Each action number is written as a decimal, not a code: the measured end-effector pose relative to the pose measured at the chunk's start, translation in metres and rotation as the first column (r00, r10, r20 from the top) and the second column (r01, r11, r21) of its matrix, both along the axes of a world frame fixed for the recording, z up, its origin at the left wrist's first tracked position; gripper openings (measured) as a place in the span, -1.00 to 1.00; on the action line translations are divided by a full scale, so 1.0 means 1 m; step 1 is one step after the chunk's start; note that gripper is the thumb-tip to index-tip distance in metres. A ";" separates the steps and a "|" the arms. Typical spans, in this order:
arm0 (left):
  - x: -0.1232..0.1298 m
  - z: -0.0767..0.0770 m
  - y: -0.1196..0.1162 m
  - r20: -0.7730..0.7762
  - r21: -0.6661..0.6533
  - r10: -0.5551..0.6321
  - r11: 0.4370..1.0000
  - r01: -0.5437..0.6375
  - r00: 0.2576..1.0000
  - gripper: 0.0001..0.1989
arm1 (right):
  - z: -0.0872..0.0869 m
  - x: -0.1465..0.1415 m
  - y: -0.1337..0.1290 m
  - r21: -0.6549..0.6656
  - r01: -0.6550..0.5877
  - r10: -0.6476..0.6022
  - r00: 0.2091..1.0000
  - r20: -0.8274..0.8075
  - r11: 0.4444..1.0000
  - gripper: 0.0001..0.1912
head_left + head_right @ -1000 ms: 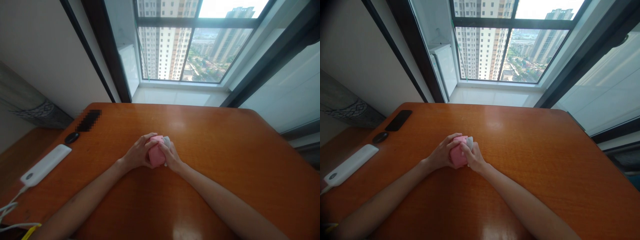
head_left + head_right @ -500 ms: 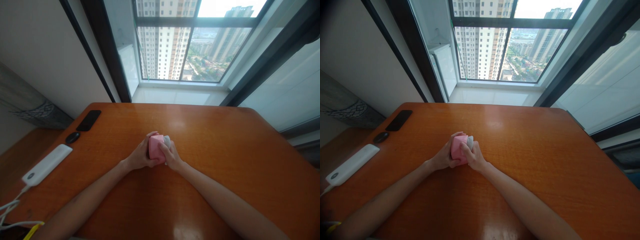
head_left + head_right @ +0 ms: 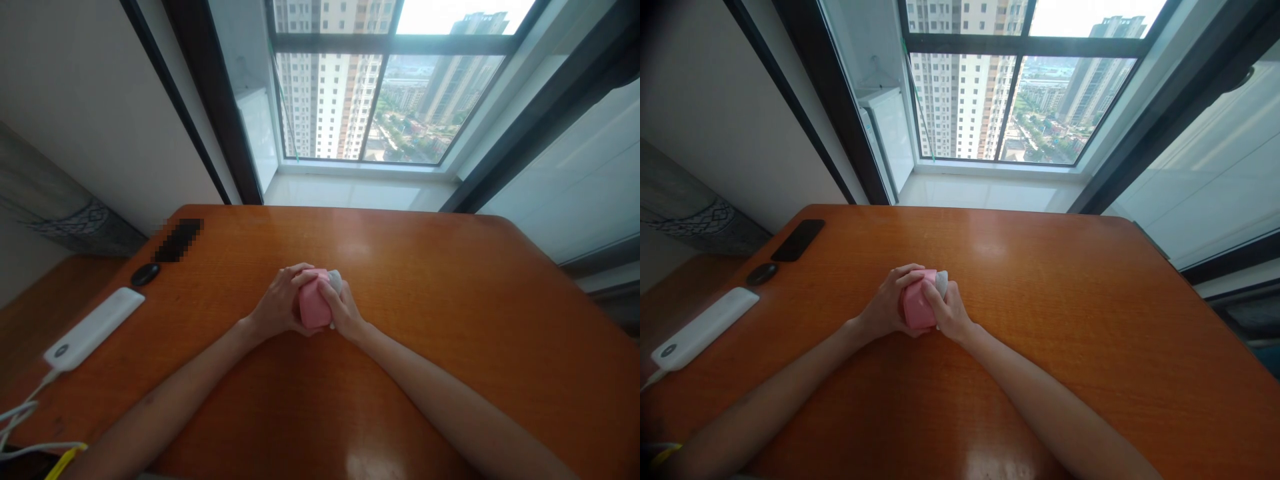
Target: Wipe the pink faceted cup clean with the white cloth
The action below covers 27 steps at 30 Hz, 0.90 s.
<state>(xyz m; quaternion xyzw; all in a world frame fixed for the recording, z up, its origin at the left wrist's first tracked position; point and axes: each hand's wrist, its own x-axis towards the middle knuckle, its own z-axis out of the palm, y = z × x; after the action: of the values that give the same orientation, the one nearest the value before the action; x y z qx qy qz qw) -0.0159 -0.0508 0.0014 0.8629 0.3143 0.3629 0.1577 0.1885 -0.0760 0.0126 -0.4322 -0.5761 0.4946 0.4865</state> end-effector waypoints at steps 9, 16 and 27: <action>0.009 -0.003 -0.005 0.211 -0.466 0.016 0.881 0.086 0.977 0.00 | 0.005 -0.001 -0.004 -0.005 -0.037 0.037 0.999 0.020 0.999 -0.39; -0.004 -0.010 0.004 0.047 -0.031 -0.135 0.990 0.136 0.990 0.34 | 0.000 0.000 0.000 -0.025 -0.034 0.034 0.999 -0.023 0.999 -0.43; 0.002 0.002 0.000 0.127 -0.170 -0.041 0.984 0.063 0.991 0.12 | -0.002 0.000 0.001 0.030 -0.021 0.021 1.000 0.003 0.999 -0.40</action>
<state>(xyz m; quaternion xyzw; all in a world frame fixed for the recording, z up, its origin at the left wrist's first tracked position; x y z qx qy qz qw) -0.0140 -0.0510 0.0038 0.8299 0.3117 0.3824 0.2606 0.1890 -0.0755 0.0108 -0.4192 -0.5887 0.4905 0.4869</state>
